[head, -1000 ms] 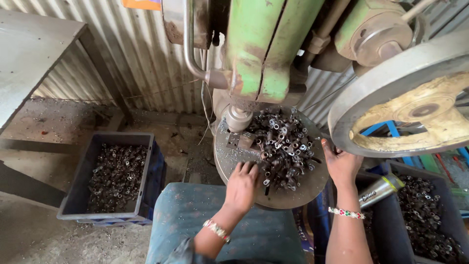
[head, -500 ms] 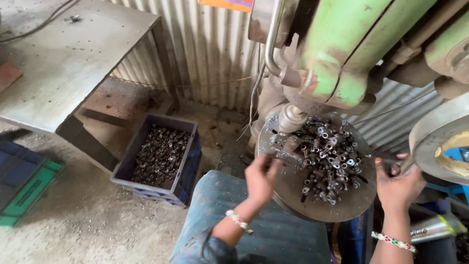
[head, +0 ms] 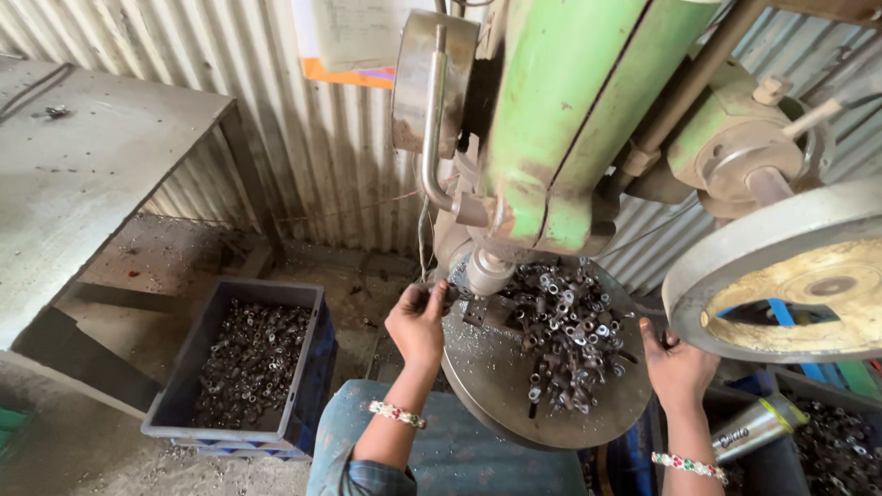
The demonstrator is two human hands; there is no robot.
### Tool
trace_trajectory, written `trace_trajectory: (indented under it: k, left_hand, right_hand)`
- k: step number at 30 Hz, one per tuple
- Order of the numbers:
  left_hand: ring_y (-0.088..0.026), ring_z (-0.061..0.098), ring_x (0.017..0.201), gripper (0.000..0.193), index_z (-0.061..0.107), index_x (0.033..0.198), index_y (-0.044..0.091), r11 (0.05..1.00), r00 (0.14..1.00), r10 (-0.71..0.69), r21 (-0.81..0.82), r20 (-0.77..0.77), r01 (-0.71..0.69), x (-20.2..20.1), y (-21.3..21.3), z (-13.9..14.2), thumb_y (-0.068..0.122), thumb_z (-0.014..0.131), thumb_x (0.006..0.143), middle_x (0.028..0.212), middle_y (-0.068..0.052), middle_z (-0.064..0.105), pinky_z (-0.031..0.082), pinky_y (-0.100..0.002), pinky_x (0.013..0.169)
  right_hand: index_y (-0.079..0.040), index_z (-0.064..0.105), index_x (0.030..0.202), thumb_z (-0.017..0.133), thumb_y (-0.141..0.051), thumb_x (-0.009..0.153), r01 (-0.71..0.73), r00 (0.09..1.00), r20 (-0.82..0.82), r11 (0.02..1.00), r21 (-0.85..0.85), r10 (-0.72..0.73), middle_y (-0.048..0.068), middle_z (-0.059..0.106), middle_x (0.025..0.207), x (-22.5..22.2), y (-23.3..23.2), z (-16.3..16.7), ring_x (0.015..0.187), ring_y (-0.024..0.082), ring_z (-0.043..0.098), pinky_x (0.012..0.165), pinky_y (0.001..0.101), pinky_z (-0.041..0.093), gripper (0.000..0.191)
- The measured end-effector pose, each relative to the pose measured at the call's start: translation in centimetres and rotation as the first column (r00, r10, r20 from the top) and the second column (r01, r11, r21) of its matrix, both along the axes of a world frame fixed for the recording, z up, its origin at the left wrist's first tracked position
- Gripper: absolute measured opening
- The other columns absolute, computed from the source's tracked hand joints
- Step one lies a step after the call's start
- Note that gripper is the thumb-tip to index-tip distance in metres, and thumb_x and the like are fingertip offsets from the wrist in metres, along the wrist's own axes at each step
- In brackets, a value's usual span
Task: The person operates a manual press machine to process small metal rings. They repeatedly pick up a ring, place it under the press die, and turn a large handwheel to activate the press. The processed rings are collected in a bin below.
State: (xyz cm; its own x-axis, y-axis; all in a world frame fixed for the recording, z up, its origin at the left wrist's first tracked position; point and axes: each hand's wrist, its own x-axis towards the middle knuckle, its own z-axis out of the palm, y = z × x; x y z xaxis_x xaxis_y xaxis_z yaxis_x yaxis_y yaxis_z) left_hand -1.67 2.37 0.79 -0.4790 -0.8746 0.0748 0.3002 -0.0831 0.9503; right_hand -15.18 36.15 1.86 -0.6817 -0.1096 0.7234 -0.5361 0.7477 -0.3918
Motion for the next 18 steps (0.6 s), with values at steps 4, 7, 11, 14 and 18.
trace_trajectory:
  k: [4, 7, 11, 14, 18]
  left_hand:
    - [-0.005, 0.058, 0.064, 0.018, 0.075, 0.091, -0.003, 0.955, 0.998, 0.027, -0.296, 0.058, -0.009, 0.8, 0.1, 1.4, 0.014, 0.080, 0.088, 0.073, -0.001, 0.071, 0.051, -0.022, 0.064]
    - [-0.006, 0.058, 0.062, 0.017, 0.075, 0.091, -0.003, 0.937, 0.998, -0.005, -0.348, 0.063, 0.026, 0.8, -0.1, 1.4, 0.013, 0.079, 0.088, 0.073, -0.001, 0.070, 0.051, -0.023, 0.062]
    - [-0.004, 0.061, 0.067, 0.015, 0.073, 0.094, -0.003, 0.982, 0.990, -0.131, -0.144, -0.041, 0.124, -1.2, -0.6, -0.2, 0.011, 0.075, 0.091, 0.074, -0.001, 0.072, 0.054, -0.023, 0.064]
    - [-0.006, 0.059, 0.065, 0.013, 0.073, 0.094, -0.003, 0.938, 0.928, -0.341, 0.004, -0.147, 0.346, -2.9, -1.4, -2.0, 0.010, 0.074, 0.094, 0.075, -0.002, 0.069, 0.052, -0.025, 0.060]
    - [-0.009, 0.064, 0.067, 0.013, 0.073, 0.091, -0.002, 0.919, 0.904, -0.380, 0.028, -0.198, 0.392, -3.6, -2.0, -3.5, 0.011, 0.076, 0.093, 0.076, -0.002, 0.071, 0.053, -0.027, 0.063]
  right_hand:
    - [-0.003, 0.053, 0.080, 0.088, -0.027, 0.085, 0.059, 0.998, 0.002, 0.997, 0.046, -0.059, 0.004, 0.046, 0.062, -0.5, 0.4, -0.8, 0.061, 0.027, 0.047, 0.076, 0.0452, 0.042, 0.042]
    - [-0.003, 0.051, 0.074, 0.090, -0.032, 0.087, 0.129, 0.992, -0.015, 0.984, 0.124, -0.128, 0.006, 0.046, 0.060, -0.6, 0.5, -1.1, 0.063, 0.028, 0.048, 0.074, 0.0439, 0.042, 0.050]
    - [-0.003, 0.055, 0.083, 0.087, -0.034, 0.090, 0.061, 0.998, 0.002, 0.998, -0.002, -0.061, 0.003, 0.051, 0.067, -1.3, 0.6, -2.3, 0.063, 0.025, 0.050, 0.080, 0.0444, 0.044, 0.045]
    - [-0.001, 0.058, 0.095, 0.087, -0.036, 0.092, 0.106, 0.992, 0.068, 0.993, 0.044, -0.109, 0.003, 0.051, 0.068, -2.3, 1.3, -3.9, 0.064, 0.026, 0.051, 0.076, 0.0402, 0.045, 0.046]
    - [-0.003, 0.058, 0.109, 0.087, -0.038, 0.095, 0.114, 0.993, 0.016, 0.991, 0.075, -0.115, 0.002, 0.058, 0.082, -4.4, 1.4, -5.0, 0.078, 0.023, 0.059, 0.080, 0.0394, 0.048, 0.049]
